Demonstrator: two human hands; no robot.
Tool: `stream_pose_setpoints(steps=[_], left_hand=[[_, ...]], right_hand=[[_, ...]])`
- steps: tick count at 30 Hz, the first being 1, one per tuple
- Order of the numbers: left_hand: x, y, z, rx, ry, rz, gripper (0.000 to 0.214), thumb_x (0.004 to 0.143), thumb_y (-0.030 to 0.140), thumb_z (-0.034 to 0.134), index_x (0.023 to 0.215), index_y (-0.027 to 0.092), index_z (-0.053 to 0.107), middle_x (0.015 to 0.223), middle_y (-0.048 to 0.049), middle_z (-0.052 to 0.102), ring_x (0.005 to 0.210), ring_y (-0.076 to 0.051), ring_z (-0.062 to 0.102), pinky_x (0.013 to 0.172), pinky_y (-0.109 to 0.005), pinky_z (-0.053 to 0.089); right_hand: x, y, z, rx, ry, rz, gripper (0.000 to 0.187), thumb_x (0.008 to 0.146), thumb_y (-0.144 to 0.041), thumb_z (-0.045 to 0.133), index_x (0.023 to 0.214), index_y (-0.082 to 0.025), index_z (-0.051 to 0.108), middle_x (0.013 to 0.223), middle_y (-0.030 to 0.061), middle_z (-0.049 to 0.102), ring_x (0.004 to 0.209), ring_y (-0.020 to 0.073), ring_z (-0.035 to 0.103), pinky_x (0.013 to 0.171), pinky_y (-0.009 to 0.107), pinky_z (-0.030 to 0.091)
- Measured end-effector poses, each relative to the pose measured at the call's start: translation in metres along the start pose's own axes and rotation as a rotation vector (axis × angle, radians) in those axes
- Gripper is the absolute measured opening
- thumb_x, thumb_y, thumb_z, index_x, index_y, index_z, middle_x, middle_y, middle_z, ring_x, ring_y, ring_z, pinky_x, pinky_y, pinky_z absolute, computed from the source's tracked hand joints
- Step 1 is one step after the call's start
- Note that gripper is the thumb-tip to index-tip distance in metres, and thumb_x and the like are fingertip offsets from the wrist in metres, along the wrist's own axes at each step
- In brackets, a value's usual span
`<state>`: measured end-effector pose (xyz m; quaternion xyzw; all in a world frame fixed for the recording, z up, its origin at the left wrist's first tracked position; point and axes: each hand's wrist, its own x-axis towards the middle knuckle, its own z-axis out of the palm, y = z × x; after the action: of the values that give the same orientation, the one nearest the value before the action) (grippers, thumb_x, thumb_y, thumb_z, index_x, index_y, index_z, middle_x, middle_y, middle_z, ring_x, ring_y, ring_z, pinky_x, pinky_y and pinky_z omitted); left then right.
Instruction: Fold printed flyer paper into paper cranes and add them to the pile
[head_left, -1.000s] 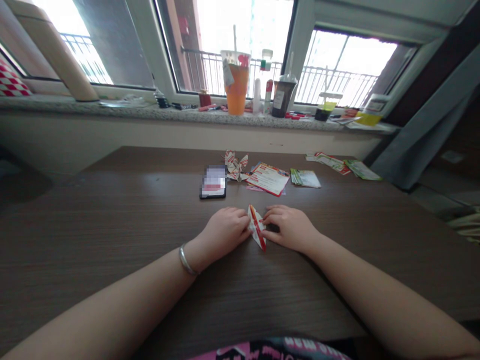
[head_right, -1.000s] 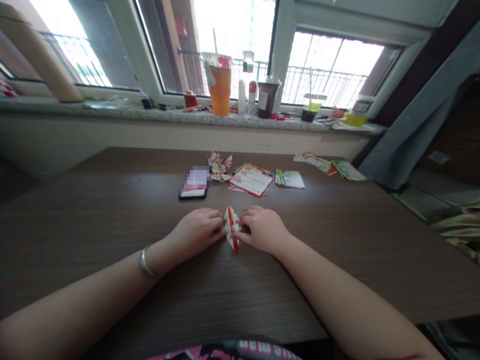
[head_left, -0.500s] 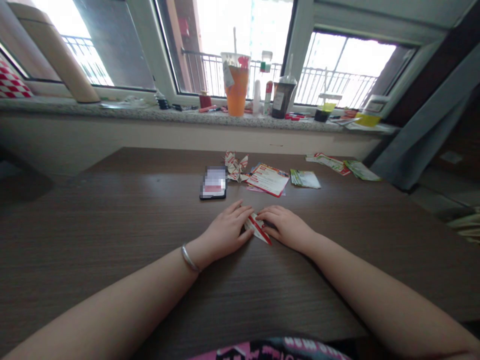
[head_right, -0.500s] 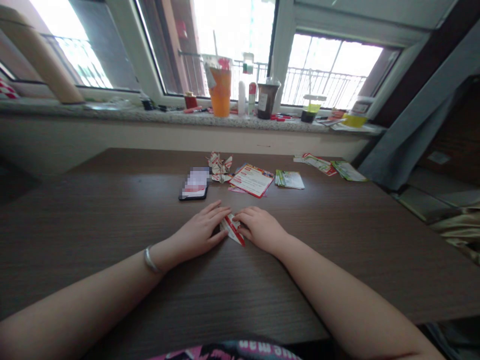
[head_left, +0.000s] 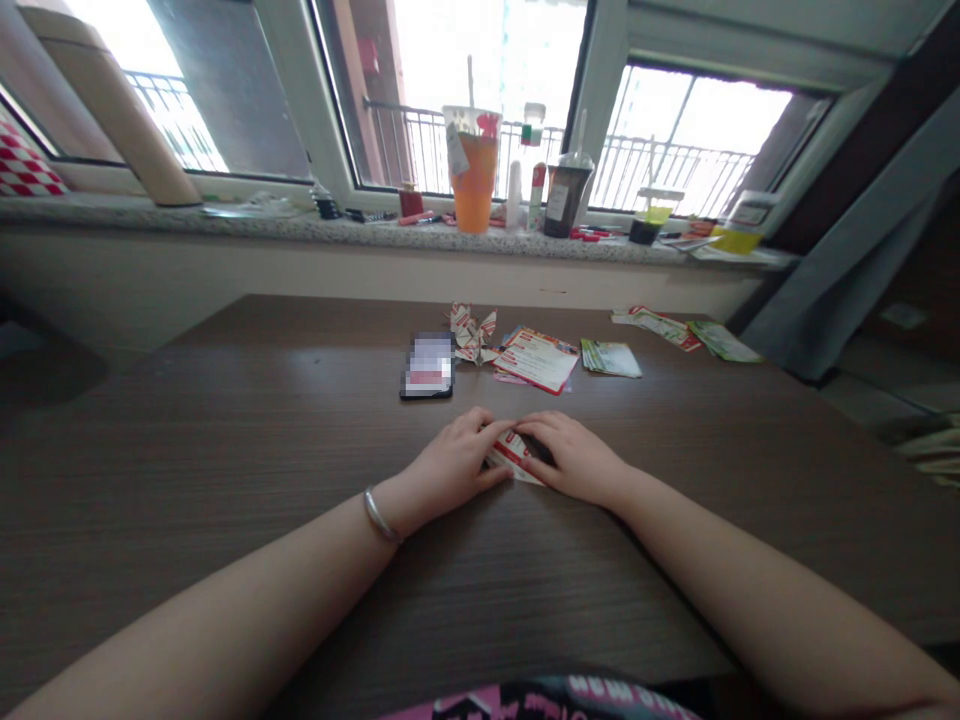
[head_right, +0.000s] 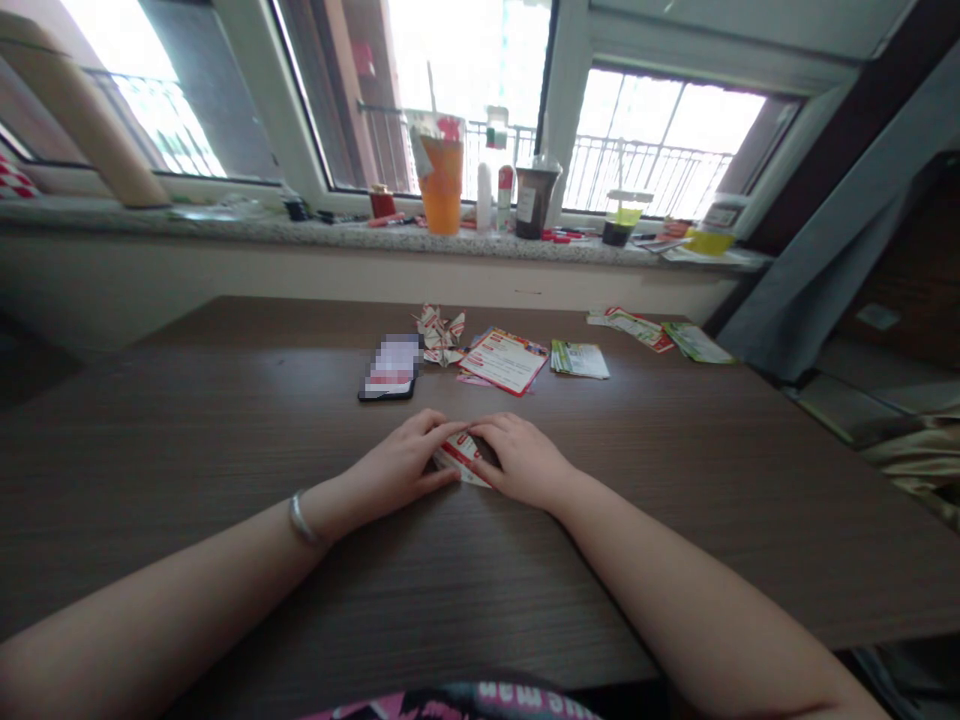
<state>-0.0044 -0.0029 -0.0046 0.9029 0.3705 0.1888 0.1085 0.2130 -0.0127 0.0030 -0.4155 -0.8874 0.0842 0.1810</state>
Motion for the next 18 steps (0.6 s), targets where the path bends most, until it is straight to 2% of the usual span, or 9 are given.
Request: stream_pose_setpoints(steps=[5,10,15,18], left_hand=[[-0.0006,0.0004,0.0011,-0.048,0.009,0.012,0.058,0.08,0.03,0.068,0.133,0.025,0.047,0.113,-0.0063,0.05,0.101,-0.022,0.054,0.095,-0.037,0.047],[-0.0001,0.0029,-0.001,-0.075,0.042,-0.011,0.059,0.076,0.03,0.071,0.131,0.026,0.049,0.109,-0.0054,0.05,0.097,-0.022,0.055,0.091,-0.038,0.049],[0.0013,0.0057,-0.0036,-0.112,0.135,-0.003,0.044,0.08,0.026,0.066,0.123,0.023,0.056,0.104,-0.0057,0.049,0.095,-0.02,0.053,0.088,-0.036,0.049],[0.0022,0.0059,-0.0036,-0.162,0.22,-0.002,0.031,0.084,0.022,0.061,0.115,0.021,0.061,0.104,-0.0061,0.049,0.096,-0.019,0.053,0.086,-0.032,0.049]], right_hand=[[-0.0003,0.0034,0.0005,0.063,-0.01,-0.04,0.033,0.092,-0.035,0.052,0.116,-0.013,0.061,0.126,0.0137,0.059,0.118,0.0238,0.053,0.104,0.041,0.041],[-0.0005,0.0028,0.0009,0.119,0.011,-0.042,0.028,0.09,-0.036,0.055,0.108,-0.016,0.062,0.124,0.0134,0.061,0.116,0.0248,0.054,0.102,0.044,0.043],[0.0015,0.0035,0.0037,0.247,0.049,-0.059,0.016,0.089,-0.027,0.057,0.101,-0.017,0.061,0.114,0.0108,0.065,0.106,0.0218,0.059,0.096,0.039,0.047],[0.0022,0.0032,0.004,0.311,0.086,-0.066,0.016,0.088,-0.022,0.056,0.103,-0.019,0.061,0.108,0.0076,0.066,0.101,0.0191,0.06,0.092,0.035,0.048]])
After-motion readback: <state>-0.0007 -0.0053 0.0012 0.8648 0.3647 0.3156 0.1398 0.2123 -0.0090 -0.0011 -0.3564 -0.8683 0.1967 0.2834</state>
